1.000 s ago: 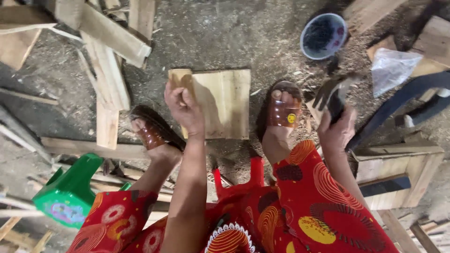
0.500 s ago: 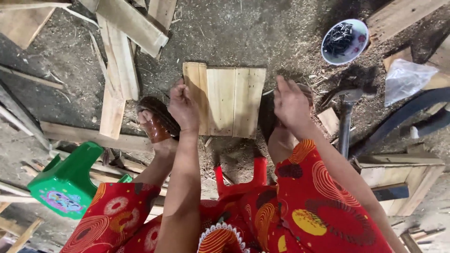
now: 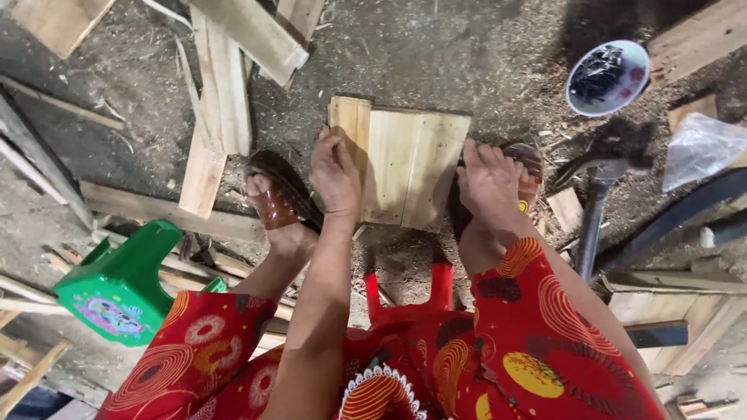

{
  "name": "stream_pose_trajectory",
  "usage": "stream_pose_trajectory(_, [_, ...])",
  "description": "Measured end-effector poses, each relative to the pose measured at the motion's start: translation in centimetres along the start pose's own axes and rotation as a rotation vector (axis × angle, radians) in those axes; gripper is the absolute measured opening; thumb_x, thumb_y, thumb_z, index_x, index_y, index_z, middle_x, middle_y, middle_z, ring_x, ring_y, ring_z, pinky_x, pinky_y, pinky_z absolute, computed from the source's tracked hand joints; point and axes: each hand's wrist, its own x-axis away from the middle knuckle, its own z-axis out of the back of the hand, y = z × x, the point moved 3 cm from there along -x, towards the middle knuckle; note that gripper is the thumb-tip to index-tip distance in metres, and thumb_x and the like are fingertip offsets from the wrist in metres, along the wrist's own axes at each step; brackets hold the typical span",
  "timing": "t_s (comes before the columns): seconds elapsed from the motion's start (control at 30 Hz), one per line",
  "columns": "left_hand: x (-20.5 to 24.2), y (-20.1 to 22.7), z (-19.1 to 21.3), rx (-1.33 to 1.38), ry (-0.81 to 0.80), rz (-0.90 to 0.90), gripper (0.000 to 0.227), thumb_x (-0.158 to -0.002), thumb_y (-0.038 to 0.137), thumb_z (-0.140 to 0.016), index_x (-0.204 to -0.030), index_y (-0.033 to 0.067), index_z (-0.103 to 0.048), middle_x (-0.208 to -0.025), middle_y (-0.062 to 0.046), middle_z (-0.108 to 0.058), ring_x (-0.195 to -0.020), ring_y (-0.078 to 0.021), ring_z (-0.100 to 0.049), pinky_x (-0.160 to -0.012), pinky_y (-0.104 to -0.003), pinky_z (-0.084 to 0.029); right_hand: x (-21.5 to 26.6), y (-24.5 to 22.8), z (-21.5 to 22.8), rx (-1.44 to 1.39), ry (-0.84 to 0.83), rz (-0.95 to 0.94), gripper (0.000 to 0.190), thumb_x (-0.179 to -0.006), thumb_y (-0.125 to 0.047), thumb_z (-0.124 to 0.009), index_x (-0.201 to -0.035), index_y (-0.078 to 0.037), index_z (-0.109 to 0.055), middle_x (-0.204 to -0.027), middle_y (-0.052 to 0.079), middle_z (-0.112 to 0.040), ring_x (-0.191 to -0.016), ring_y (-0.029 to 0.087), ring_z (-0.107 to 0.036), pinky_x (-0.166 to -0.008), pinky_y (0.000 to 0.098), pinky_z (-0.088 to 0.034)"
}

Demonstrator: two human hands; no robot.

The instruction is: Nailing wooden slats together to assemble a larger wooden component on a workshop floor.

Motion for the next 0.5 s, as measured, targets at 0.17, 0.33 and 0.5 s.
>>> stream_pose_trajectory(0.17, [0.1,-1.4,-0.6,-0.092,-0.015,-0.029,0.002,-0.097,0.009,-0.066,-0.097,0.0098,-0.068,-0.118,-0.016,-0.074,-0.112,-0.0310,-0.070,-0.092,-0.040,-0.059,0.4,-0.4,0.9,0.006,0.002,-0.015,0.056,-0.095,-0.040,-0.058,-0.144,-0.014,-0.053,-0.115,0.008,-0.059,-0.098,0.038,-0.056,-0.081,0.0551,-0.044])
stream_pose_trajectory(0.33, [-0.2,-0.9,-0.2,-0.061,-0.004,0.014,0.004,-0.098,0.009,-0.065,-0.099,0.0125,-0.067,-0.118,-0.014,-0.075,-0.111,-0.0317,-0.071,-0.091,-0.040,-0.060,0.1,0.3,-1.8,0.031,0.225,0.078,0.063,-0.085,-0.033,-0.071,-0.142,-0.010,-0.056,-0.110,0.010,-0.058,-0.091,0.038,-0.057,-0.072,0.0537,-0.044])
stream_pose_trajectory(0.5, [0.0,-1.7,-0.5,-0.038,0.018,0.033,0.004,-0.096,0.009,-0.066,-0.098,0.0131,-0.066,-0.119,-0.012,-0.075,-0.112,-0.0296,-0.070,-0.090,-0.039,-0.061,0.0,0.2,-2.7,0.060,0.302,0.102,0.067,-0.082,-0.035,-0.072,-0.142,-0.009,-0.057,-0.107,0.010,-0.056,-0.085,0.039,-0.056,-0.072,0.0557,-0.045])
